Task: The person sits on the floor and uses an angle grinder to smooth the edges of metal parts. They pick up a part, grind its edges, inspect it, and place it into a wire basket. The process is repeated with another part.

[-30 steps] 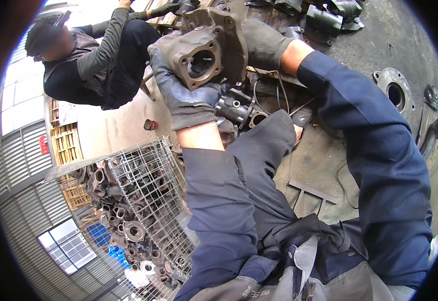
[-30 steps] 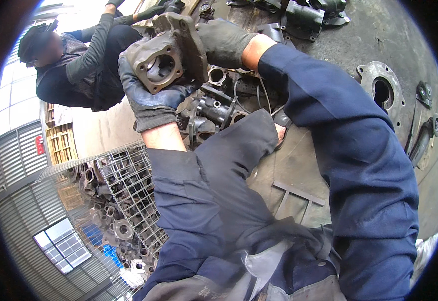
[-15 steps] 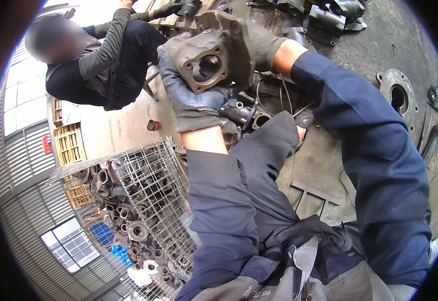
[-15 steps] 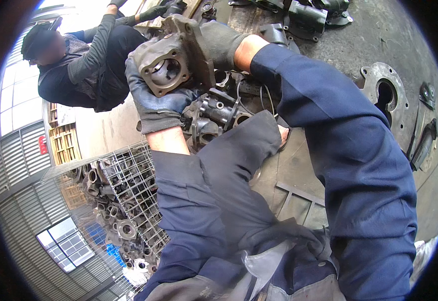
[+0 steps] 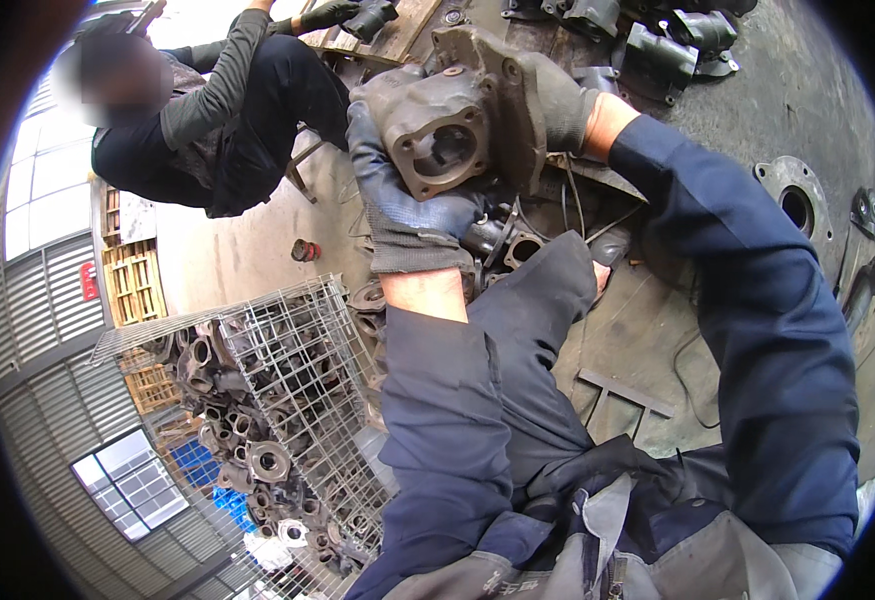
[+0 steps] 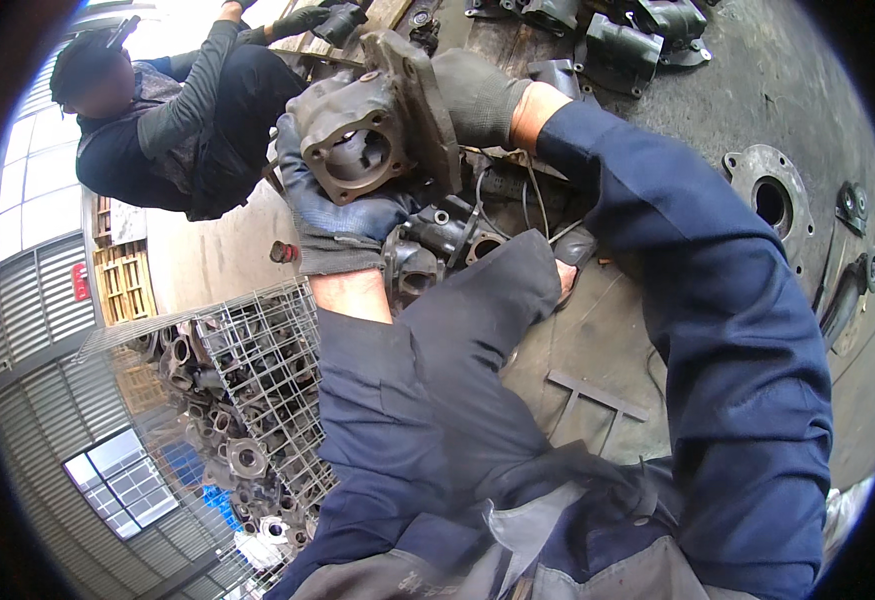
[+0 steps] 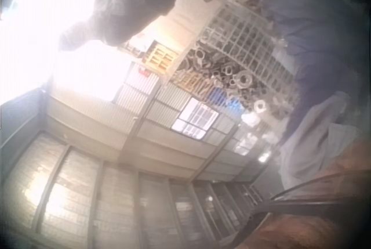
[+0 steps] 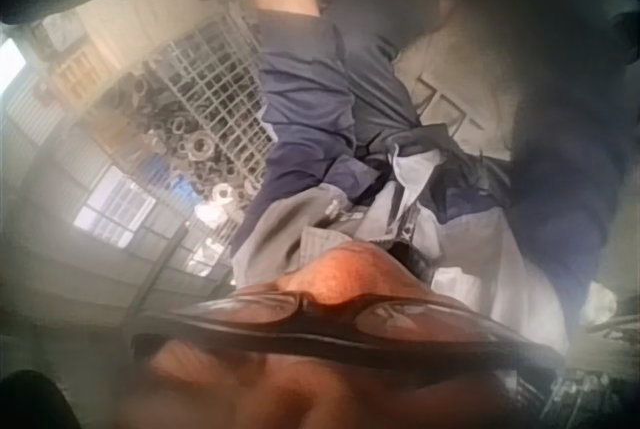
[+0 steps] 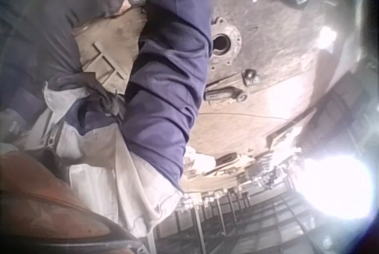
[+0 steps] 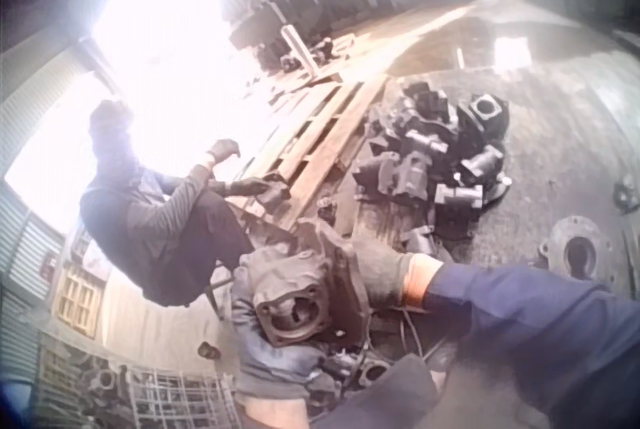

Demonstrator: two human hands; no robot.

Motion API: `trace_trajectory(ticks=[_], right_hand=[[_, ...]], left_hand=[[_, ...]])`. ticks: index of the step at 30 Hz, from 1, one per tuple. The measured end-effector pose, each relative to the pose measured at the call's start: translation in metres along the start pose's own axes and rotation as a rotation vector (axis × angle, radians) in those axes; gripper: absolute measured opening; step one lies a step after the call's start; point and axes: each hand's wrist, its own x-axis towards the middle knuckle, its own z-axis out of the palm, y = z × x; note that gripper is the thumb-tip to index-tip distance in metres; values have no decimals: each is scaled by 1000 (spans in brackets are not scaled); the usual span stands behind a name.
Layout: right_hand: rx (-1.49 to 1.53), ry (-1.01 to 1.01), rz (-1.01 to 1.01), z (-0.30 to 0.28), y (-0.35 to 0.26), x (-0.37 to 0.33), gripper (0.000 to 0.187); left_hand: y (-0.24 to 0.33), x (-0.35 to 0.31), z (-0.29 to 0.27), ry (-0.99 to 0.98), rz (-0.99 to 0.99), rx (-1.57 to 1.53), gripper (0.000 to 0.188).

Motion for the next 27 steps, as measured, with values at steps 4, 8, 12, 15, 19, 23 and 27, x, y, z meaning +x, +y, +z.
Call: trace_trajectory(ticks=[4,8,12,15,19,23,27], right_hand=[[-14,161,7,-11,-14,-4,28],[-158,115,51,-21,-30,-12,27],[-129,142,132,-23,-39,-21,30],[43,197,261,-23,-47,-32,30],[364,337,482,-27,-59,-43,30],[283,422,576,-32,-69,-45,21],[1045,721,1032,-56,-70,-57,15]], left_hand=[[-6,11,-5,-108,9,-65,71],[-5,12,-10,-263,-103,-319,72],[-11,7,4,-99,79,-5,72],[-14,0,15,-12,60,-27,74],[-13,-2,22,-49,-40,-181,73],[-17,0,25,-129,-121,-339,71],[-18,0,23,-102,8,-310,64]])
